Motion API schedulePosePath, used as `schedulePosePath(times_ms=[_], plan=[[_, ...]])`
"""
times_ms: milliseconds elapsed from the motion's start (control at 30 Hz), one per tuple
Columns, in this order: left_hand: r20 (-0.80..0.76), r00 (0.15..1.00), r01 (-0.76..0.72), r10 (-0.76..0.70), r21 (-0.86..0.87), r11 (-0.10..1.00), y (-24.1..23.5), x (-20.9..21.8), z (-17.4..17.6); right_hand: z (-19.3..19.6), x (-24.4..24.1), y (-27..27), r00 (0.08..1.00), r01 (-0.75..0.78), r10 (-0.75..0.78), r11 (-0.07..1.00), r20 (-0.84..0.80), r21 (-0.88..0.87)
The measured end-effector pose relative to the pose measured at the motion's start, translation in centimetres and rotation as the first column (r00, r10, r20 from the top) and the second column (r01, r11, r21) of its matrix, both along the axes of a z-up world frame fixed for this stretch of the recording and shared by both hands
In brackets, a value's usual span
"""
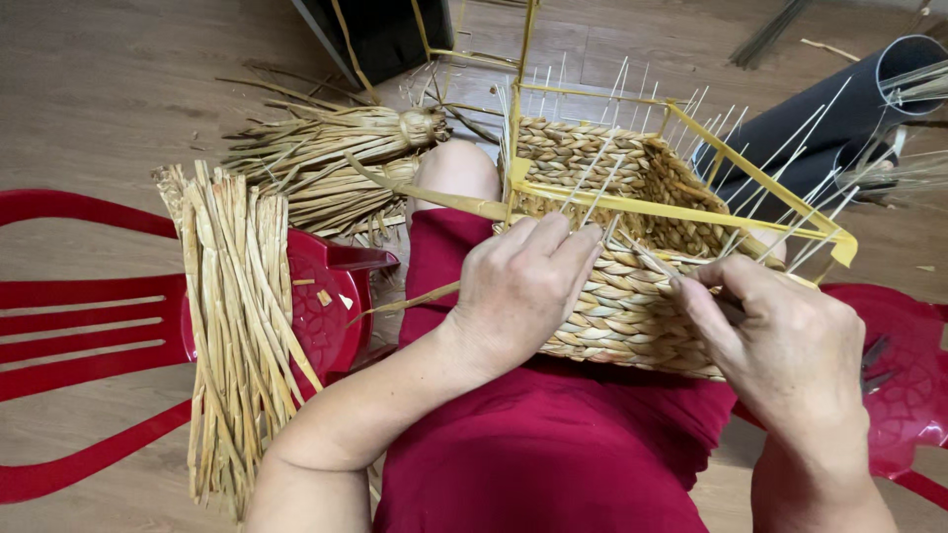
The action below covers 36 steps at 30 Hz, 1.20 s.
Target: The person weaves a basket using dried palm leaves, threading them through a yellow metal frame. They use scissors to trim excess material and a wooden stick to tighten the weave, working on the basket's sides and top edge.
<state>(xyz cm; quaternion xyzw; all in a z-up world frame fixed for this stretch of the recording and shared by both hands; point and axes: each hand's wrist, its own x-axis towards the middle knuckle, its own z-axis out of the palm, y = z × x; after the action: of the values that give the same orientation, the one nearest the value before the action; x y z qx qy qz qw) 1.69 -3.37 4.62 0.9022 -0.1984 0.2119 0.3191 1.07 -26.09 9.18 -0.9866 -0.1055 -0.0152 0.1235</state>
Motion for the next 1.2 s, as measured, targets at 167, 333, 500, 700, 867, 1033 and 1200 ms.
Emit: schedulePosePath(times_ms=[167, 333, 500, 700, 867, 1033, 1200], plan=[[-0.069, 0.998, -0.003, 0.005, 0.033, 0.999, -0.4, 0.0, -0.7, 0.3, 1.3, 1.0, 0.999, -0.039, 0.039, 0.999, -0.015, -0.037], [-0.064, 0.997, -0.041, 0.038, -0.049, 0.998, -0.7, 0.2, -0.5, 0.0, 1.9, 2.3, 0.996, -0.085, 0.086, 0.996, -0.025, 0.035], [-0.175, 0.985, 0.022, -0.005, 0.098, 0.995, -0.4, 1.2, -0.2, -0.6, 2.0, 2.3, 0.995, -0.1, 0.102, 0.981, -0.002, 0.169], [-0.294, 0.955, 0.106, -0.048, 0.183, 0.977, -0.2, 3.1, -0.3, -1.5, 1.7, 1.9, 0.994, -0.091, 0.104, 0.935, -0.02, 0.343], [-0.208, 0.973, 0.081, -0.102, -0.107, 0.991, 0.3, 2.2, -0.3, -2.0, 1.5, 1.8, 0.993, 0.042, 0.004, 0.922, -0.118, 0.385], [-0.147, 0.986, 0.055, -0.081, -0.174, 0.983, 0.4, 0.8, -0.2, -2.0, 1.6, 2.6, 0.997, 0.018, 0.009, 0.941, -0.076, 0.339], [-0.22, 0.975, -0.002, -0.022, -0.109, 0.994, 1.1, 0.2, 0.5, -2.5, 1.8, 3.5, 0.994, -0.108, 0.103, 0.936, 0.031, 0.336]])
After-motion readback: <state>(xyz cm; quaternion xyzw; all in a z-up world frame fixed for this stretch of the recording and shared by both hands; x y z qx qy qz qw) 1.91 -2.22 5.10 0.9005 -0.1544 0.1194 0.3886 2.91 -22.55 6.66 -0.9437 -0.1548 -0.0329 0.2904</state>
